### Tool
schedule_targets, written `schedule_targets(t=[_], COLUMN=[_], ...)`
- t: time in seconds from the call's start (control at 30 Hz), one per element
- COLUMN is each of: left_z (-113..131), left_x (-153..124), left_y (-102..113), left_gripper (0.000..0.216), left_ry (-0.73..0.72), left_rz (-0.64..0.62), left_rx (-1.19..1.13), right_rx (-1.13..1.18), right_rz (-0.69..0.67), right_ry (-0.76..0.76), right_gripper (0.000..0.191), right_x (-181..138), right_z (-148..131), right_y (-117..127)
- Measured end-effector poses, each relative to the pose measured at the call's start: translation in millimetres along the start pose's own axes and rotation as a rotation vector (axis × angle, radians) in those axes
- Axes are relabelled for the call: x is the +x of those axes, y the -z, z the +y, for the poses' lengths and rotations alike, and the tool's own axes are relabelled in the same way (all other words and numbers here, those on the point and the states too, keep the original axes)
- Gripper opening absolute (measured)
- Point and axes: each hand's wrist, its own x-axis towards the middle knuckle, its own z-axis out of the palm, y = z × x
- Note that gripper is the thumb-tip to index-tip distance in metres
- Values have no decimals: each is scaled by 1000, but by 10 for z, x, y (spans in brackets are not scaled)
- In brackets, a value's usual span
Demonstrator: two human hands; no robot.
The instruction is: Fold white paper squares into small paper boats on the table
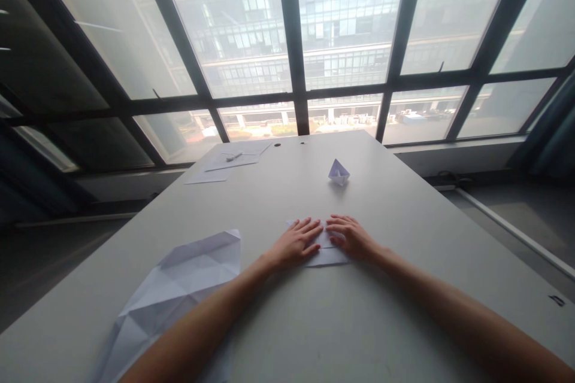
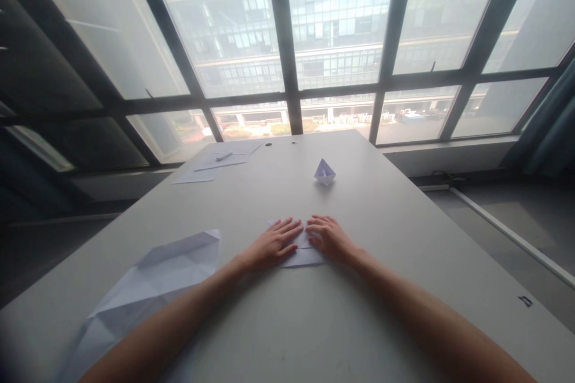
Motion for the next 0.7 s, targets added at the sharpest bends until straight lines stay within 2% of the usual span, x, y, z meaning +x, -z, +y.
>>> schedule_targets(t=[0.17, 0.37, 0.7], left_z=[0, -4, 0], left_x=[3, 2, 7], left_y=[0, -12, -10], left_gripper=[59, 61, 60], left_ry=[3, 0, 4], left_rz=[3, 8, 5], left_rx=[7, 10, 11], right_rx=[3, 18, 3], right_rz=[-30, -139, -155], right_ry=[-8, 33, 0], right_gripper=[35, 46, 49], right_x=[12, 23, 11], right_z=[-31, -65, -56], right_y=[22, 66, 46])
